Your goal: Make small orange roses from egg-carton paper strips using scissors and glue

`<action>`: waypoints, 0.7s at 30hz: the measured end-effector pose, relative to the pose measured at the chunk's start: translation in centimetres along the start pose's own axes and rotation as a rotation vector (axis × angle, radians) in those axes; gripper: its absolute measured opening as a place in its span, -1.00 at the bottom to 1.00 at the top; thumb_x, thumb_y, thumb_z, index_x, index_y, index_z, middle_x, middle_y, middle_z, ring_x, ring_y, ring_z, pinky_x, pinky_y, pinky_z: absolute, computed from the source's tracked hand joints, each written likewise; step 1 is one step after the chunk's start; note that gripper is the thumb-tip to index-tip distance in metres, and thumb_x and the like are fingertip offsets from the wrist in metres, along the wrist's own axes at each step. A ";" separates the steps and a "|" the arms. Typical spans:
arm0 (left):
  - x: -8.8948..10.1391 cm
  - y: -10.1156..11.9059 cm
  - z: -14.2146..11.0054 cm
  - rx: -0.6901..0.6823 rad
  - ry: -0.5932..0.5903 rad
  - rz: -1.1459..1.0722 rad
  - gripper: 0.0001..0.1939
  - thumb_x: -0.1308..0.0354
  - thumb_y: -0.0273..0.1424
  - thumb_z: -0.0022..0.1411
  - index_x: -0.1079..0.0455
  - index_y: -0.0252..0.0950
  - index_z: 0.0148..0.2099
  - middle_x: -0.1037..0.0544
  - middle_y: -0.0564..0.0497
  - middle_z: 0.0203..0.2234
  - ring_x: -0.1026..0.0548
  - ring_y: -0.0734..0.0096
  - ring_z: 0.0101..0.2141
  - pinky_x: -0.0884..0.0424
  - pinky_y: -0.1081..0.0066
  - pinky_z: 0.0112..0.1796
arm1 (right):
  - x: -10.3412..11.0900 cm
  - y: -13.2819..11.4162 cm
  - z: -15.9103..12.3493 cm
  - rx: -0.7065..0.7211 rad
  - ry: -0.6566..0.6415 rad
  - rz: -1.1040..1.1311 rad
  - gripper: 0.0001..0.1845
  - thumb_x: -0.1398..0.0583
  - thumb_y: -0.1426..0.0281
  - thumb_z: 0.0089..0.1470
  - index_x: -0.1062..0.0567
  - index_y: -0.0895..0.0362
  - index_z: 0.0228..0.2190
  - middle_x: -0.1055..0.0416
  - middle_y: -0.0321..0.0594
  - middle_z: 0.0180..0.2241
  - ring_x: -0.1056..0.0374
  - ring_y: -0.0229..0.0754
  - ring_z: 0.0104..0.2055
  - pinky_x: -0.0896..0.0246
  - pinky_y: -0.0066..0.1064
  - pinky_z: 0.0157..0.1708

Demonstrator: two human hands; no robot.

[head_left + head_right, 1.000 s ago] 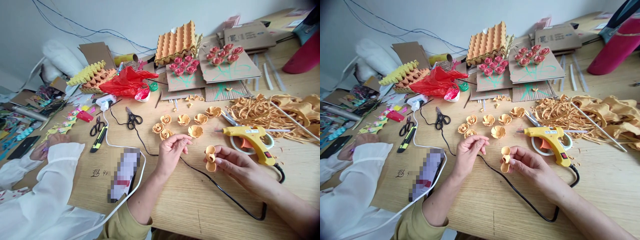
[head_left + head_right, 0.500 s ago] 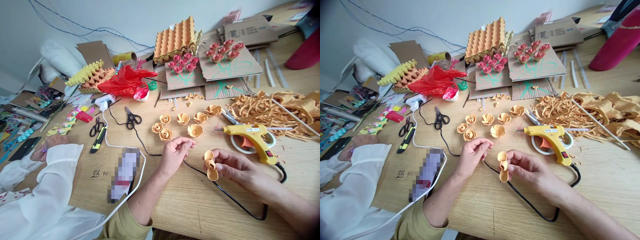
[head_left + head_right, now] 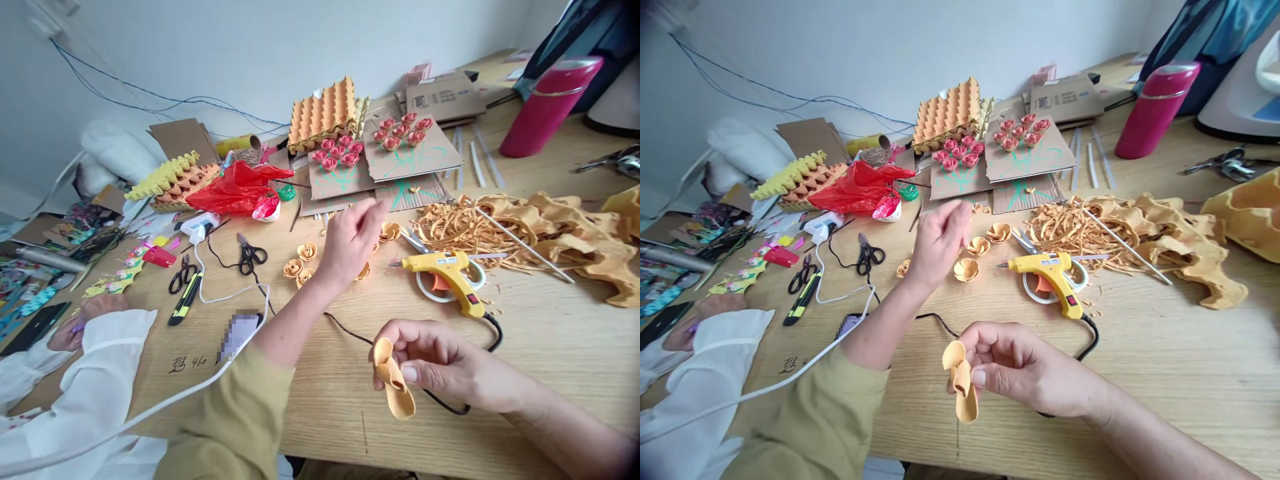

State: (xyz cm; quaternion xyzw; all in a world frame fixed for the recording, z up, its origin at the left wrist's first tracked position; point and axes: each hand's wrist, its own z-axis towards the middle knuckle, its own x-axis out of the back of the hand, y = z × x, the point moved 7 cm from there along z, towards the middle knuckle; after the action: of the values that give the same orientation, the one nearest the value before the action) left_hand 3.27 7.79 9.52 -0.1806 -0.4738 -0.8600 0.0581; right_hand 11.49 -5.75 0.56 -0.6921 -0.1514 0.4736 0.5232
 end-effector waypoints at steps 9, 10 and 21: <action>-7.4 -1.4 4.6 -0.216 -0.161 0.165 -0.89 -0.33 -0.57 0.12 -0.48 -0.30 -0.32 -0.51 -0.01 -0.34 -0.43 0.47 -0.44 -0.36 0.42 -0.34 | -0.3 -2.1 -0.8 0.079 -0.016 0.033 -0.68 -0.28 0.14 0.16 -0.48 0.12 -0.21 -0.53 -0.18 -0.33 -0.44 -0.23 -0.29 -0.32 -0.38 -0.27; -6.6 -1.7 4.1 -0.197 -0.150 0.186 -0.91 -0.28 -0.56 0.17 -0.46 -0.31 -0.36 -0.51 0.00 -0.39 -0.44 0.45 -0.43 -0.35 0.43 -0.34 | -0.3 -2.1 -0.8 0.083 -0.005 0.042 -0.68 -0.28 0.14 0.16 -0.49 0.12 -0.21 -0.53 -0.18 -0.32 -0.45 -0.23 -0.29 -0.32 -0.38 -0.26; 0.2 -4.8 -7.7 0.199 -0.336 -0.190 -0.57 -0.07 -0.04 0.36 -0.50 -0.23 0.02 -0.60 -0.16 -0.12 -0.56 0.26 -0.11 -0.47 0.35 -0.13 | 5.4 1.2 0.5 -0.024 0.509 0.190 -0.65 -0.43 0.17 -0.06 -0.58 0.08 -0.26 -0.55 -0.21 -0.25 -0.38 -0.31 -0.34 -0.34 -0.40 -0.24</action>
State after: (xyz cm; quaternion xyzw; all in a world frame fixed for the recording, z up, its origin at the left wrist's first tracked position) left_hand -0.20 3.94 2.07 -0.2694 -0.5743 -0.7683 -0.0856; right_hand 13.49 -2.12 -3.13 -0.8061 0.0452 0.3295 0.4896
